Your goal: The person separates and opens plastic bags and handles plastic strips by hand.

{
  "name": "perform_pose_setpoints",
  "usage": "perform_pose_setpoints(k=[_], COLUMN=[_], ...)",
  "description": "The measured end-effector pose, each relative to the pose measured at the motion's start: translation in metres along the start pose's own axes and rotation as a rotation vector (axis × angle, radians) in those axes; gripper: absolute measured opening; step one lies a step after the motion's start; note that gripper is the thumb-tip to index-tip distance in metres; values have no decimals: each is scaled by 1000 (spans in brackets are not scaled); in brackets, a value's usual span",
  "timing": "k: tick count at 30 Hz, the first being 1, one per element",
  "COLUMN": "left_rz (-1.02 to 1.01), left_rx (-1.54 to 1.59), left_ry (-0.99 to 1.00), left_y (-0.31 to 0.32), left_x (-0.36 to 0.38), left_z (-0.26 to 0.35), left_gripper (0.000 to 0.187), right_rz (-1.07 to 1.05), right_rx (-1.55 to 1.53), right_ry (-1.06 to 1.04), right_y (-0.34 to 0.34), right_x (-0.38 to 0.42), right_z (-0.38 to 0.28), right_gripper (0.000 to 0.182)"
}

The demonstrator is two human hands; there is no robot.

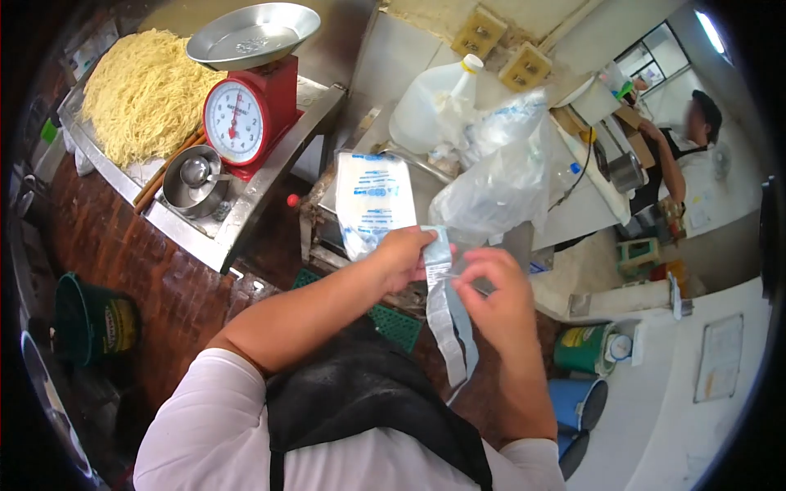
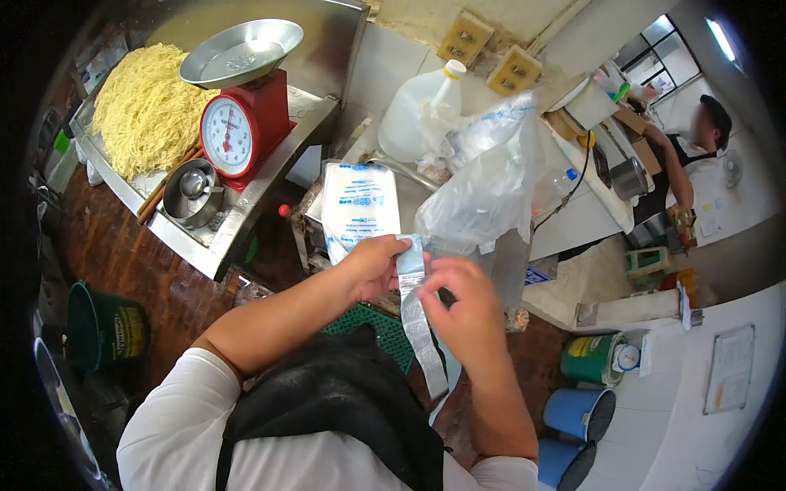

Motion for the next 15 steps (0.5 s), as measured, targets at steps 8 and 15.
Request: perform_pose_setpoints(k=[8,15], left_rz=[282,413], left_rx=[-1112,-1329], left_ry=[369,766], left_y=[-1,73], left_x=[-7,12], left_z=[39,117], left_gripper=[27,69], right_rz=[-2,-23], right_rx=[56,339], right_ry=[338,350], right_y=[-44,-54], right_x=[-68,-88], right_z=[115,135], right_gripper=[15,15])
Point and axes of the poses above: each hand's wrist, its own x-axis away from the middle knuckle, its own y-axis out of the palm, z = x × y, the point moved 6 cm from there along -x, towards the middle knuckle, and after that the axes turned 11 degrees about -y, right-handed, at the moved point
